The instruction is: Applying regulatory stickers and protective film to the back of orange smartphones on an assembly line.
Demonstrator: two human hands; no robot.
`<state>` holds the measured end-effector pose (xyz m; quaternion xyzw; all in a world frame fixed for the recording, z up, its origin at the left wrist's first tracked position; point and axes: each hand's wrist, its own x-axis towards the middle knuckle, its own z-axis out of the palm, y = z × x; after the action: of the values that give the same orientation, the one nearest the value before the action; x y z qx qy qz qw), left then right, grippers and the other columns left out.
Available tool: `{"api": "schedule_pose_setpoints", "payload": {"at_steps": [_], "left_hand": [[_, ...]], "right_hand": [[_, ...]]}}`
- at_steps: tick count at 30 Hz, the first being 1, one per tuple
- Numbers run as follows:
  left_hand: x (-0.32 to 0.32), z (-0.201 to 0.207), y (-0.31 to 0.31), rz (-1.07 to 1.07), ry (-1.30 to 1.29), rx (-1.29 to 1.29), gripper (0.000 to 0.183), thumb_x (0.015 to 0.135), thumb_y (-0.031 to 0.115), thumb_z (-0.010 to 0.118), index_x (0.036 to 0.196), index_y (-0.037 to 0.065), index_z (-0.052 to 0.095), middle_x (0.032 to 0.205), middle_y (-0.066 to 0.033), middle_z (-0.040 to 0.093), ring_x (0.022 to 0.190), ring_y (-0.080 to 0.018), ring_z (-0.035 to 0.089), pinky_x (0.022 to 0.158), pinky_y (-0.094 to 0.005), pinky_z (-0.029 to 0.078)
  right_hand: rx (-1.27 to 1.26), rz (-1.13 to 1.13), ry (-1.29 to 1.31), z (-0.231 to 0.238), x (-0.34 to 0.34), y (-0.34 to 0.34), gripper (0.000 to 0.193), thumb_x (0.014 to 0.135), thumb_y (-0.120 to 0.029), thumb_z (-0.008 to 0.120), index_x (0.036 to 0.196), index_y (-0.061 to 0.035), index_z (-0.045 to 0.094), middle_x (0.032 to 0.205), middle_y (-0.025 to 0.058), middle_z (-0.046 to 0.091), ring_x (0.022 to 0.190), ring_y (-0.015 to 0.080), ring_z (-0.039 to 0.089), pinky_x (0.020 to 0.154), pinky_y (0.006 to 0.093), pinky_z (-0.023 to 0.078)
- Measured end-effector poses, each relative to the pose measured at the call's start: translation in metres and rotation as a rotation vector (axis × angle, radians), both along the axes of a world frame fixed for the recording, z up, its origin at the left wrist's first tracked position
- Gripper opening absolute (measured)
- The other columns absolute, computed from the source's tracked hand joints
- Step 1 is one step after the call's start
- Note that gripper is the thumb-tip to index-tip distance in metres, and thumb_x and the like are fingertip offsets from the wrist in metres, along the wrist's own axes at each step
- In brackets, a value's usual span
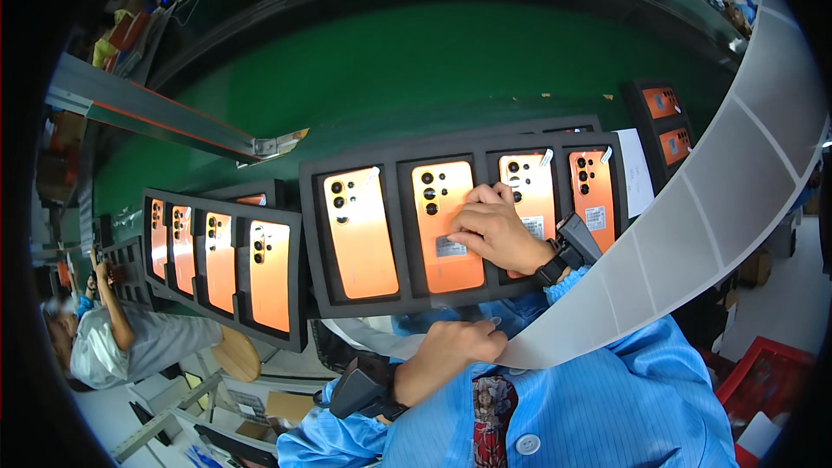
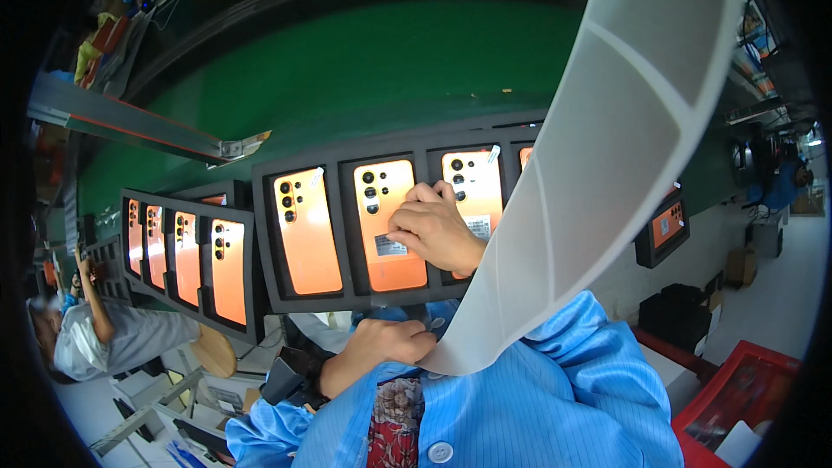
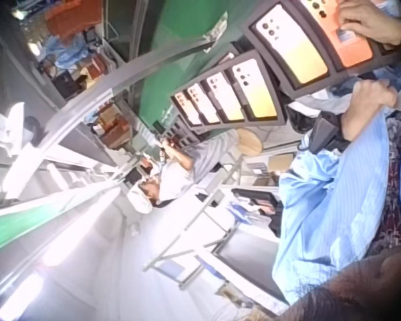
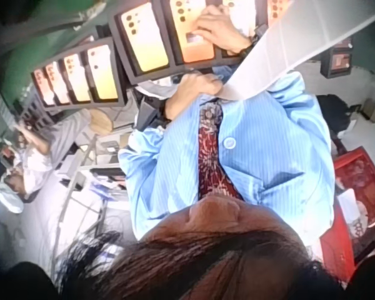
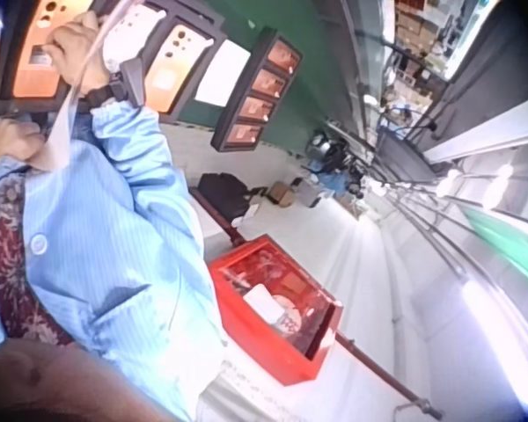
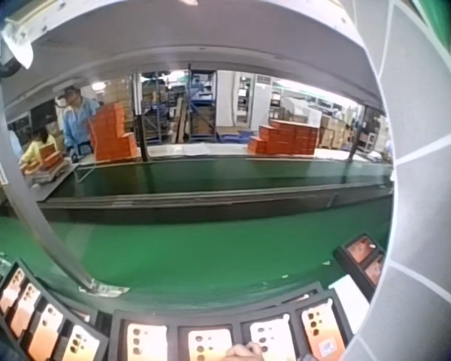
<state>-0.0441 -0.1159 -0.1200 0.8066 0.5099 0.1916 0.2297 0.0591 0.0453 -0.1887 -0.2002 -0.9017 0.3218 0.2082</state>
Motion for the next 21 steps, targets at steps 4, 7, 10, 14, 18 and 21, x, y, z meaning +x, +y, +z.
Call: {"api": "schedule_pose_setpoints", "payload": {"at_steps": [4,7,10,14,18,21], "left_hand": [[-0.001,0.0,0.0003,-0.011,-0.019,-0.04,0.005,0.066,0.014,0.059,0.068,0.011,0.055,0.066,-0.002,0.051,0.053,-0.0191,0.059,0.039,-0.0305,0.045],[-0.0002,0.0001,0.0009,-0.006,0.006,-0.028,0.005,0.066,0.014,0.059,0.069,0.011,0.056,0.066,-0.0021,0.052,0.053,-0.0195,0.059,0.039,-0.0303,0.046],[-0.0009,0.0029,0.002,-0.001,-0.003,-0.035,0.005,0.066,0.014,0.059,0.069,0.012,0.056,0.066,-0.0021,0.052,0.053,-0.0195,0.059,0.039,-0.0303,0.046],[-0.0012,0.0011,0.001,0.002,0.014,-0.027,0.005,0.066,0.014,0.059,0.069,0.012,0.056,0.066,-0.0021,0.052,0.052,-0.0198,0.059,0.039,-0.0307,0.046],[-0.0015,-0.0006,0.0012,0.0,0.003,-0.04,0.005,0.066,0.014,0.059,0.07,0.012,0.056,0.066,-0.0023,0.052,0.053,-0.0201,0.059,0.039,-0.0309,0.046],[-0.002,0.0008,0.0022,-0.002,-0.009,-0.052,0.005,0.067,0.014,0.059,0.069,0.012,0.056,0.066,-0.0024,0.053,0.053,-0.02,0.06,0.04,-0.0307,0.046]], "right_hand": [[-0.004,0.001,-0.01,-0.0013,0.0004,0.0008,0.008,0.079,-0.019,0.067,0.079,-0.0121,0.063,0.075,-0.0036,0.06,0.088,0.0175,0.048,0.084,0.0391,0.027],[-0.019,0.003,-0.022,-0.0012,0.0006,0.0015,0.009,0.079,-0.019,0.067,0.079,-0.0118,0.063,0.075,-0.0036,0.06,0.088,0.0176,0.048,0.084,0.0392,0.027],[-0.027,0.01,-0.011,-0.0027,0.0006,0.0016,0.009,0.078,-0.019,0.067,0.078,-0.0116,0.063,0.076,-0.0035,0.06,0.089,0.0176,0.048,0.084,0.0394,0.027],[-0.024,0.005,-0.017,-0.0039,-0.0005,0.0008,0.009,0.078,-0.02,0.067,0.078,-0.0113,0.063,0.076,-0.0032,0.06,0.089,0.0176,0.048,0.084,0.0396,0.027],[-0.021,0.007,-0.016,-0.002,-0.0002,0.0014,0.009,0.079,-0.019,0.067,0.078,-0.0111,0.063,0.076,-0.003,0.06,0.089,0.0176,0.048,0.083,0.0397,0.027],[-0.022,0.009,-0.022,-0.0014,-0.0004,0.0017,0.009,0.079,-0.019,0.066,0.078,-0.0111,0.063,0.076,-0.003,0.06,0.088,0.0175,0.048,0.083,0.0395,0.027]]}}
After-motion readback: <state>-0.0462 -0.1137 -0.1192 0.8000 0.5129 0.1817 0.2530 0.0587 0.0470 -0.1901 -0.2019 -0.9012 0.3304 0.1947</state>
